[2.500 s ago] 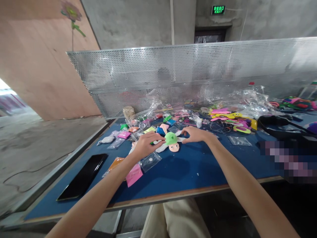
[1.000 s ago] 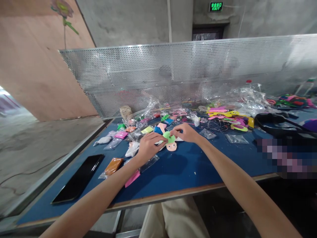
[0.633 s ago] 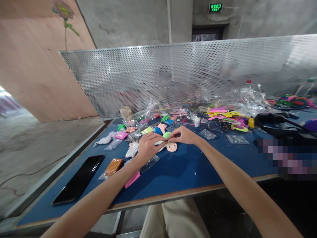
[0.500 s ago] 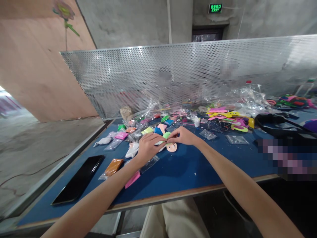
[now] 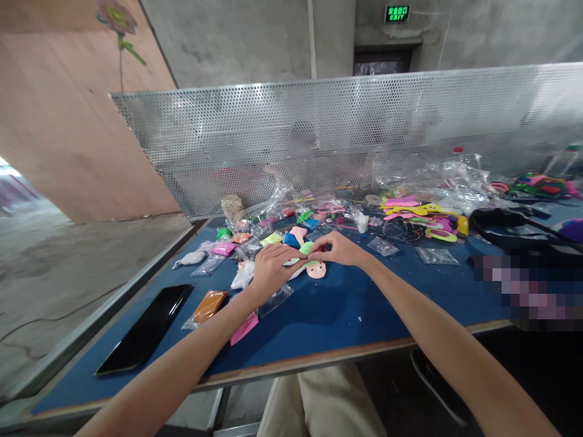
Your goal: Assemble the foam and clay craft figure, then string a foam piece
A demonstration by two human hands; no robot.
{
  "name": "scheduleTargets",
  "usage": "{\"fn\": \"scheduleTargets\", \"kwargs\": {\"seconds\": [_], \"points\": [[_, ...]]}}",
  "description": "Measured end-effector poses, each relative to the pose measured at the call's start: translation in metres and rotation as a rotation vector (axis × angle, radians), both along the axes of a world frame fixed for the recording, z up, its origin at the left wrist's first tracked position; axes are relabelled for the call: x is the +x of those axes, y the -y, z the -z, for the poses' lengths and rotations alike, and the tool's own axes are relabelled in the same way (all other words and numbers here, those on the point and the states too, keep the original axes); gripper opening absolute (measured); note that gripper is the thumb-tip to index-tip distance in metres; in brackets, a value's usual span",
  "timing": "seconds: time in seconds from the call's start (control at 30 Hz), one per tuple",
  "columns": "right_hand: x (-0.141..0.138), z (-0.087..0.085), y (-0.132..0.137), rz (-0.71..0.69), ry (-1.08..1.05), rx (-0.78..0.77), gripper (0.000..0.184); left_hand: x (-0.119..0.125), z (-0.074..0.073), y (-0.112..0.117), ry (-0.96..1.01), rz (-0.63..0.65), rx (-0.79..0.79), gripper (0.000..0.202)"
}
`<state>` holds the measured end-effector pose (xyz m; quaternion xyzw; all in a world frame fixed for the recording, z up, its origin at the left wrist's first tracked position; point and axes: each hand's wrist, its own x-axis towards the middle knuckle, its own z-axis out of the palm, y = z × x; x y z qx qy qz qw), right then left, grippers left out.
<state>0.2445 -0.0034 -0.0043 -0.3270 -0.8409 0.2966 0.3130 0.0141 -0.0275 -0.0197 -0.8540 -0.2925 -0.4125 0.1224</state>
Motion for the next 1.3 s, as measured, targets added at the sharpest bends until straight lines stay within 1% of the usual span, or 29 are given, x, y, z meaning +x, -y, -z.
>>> {"fn": "scheduleTargets", "kwargs": {"seconds": [0.3, 0.53, 0.7, 0.97, 1.3], "points": [[0.0021, -0.0075, 0.0046, -0.039, 0.004, -0.014, 0.039, -0.0017, -0.0042, 0.0034, -0.024, -0.013, 0.030, 0.019], [-0.0004, -0.0025, 0.0021, -0.014, 0.015, 0.006, 0.038, -0.0028, -0.0044, 0.0027, -0.047, -0.014, 0.041, 0.016], [-0.0024, 0.0010, 0.0011, -0.006, 0.010, -0.046, 0.039, -0.0039, -0.0030, 0.0020, -0.071, -0.011, 0.030, 0.020], [-0.0045, 0.0008, 0.0025, -0.024, -0.010, -0.066, 0.036, -0.0068, -0.0007, -0.0012, -0.090, 0.032, 0.017, 0.017], [-0.0027, -0.0017, 0.0042, -0.030, -0.019, -0.020, 0.033, -0.0066, -0.0020, -0.0026, -0.073, 0.053, -0.004, 0.020]]}}
